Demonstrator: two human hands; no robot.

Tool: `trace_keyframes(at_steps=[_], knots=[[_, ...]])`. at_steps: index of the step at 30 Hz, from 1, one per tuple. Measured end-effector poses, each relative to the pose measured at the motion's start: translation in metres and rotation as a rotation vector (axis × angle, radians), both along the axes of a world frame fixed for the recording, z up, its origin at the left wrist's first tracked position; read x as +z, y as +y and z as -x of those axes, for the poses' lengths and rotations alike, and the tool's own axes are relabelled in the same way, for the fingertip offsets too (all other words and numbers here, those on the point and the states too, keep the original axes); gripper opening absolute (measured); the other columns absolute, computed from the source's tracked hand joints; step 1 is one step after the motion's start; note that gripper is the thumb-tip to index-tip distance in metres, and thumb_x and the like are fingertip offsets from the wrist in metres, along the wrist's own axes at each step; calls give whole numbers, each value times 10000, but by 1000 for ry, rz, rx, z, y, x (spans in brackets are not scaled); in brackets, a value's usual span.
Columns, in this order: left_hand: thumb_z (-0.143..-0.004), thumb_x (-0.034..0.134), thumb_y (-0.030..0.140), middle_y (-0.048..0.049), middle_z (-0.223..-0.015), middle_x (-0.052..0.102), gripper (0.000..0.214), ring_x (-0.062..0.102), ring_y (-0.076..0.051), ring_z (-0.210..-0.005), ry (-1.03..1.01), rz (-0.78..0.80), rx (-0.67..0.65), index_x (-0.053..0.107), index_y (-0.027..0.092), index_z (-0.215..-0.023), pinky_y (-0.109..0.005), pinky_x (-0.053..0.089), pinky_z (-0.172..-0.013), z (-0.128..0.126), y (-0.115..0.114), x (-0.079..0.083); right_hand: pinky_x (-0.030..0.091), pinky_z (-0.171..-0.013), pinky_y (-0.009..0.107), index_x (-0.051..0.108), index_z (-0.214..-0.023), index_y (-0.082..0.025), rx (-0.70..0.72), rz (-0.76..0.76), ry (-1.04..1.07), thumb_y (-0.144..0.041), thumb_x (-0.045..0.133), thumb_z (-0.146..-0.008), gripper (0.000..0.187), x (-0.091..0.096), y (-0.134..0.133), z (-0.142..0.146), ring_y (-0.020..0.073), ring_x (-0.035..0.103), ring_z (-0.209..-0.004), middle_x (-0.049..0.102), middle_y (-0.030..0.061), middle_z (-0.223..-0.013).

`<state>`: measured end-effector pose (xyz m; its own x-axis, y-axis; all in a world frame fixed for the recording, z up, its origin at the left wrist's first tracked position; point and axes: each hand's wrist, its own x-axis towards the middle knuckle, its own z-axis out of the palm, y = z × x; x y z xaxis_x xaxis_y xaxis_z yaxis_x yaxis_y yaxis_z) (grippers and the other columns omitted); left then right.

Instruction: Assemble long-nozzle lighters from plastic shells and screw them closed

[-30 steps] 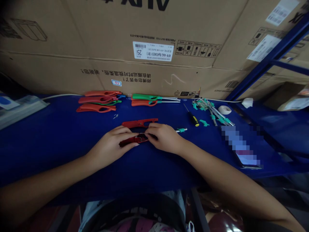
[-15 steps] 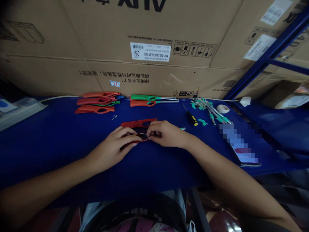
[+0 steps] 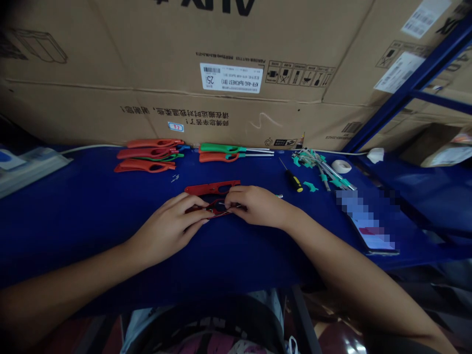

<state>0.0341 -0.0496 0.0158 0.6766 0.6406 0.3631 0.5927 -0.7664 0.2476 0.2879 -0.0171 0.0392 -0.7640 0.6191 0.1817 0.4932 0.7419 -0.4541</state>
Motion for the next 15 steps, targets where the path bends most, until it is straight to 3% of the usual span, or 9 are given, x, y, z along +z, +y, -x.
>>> trace_keyframes(at_steps=[7,15], knots=[[-986,531,165,-72,-1090,667,256,607,-232,-998,14,-29,-14,728,241,-1130,-425,527,-897,1,0,2,449,-702,270,675,-945,-193,-21,-130,-162,-177,562,-975,118,3,-5,-1,150,625,-793,664,39,-945],[-993,550,217,-53,-1114,689,234,624,-219,-1004,-30,3,-27,731,258,-1134,-405,531,-910,2,7,-4,464,-709,253,666,-976,-188,-21,-77,-133,-182,572,-963,95,6,-7,-2,139,634,-807,665,39,-981]])
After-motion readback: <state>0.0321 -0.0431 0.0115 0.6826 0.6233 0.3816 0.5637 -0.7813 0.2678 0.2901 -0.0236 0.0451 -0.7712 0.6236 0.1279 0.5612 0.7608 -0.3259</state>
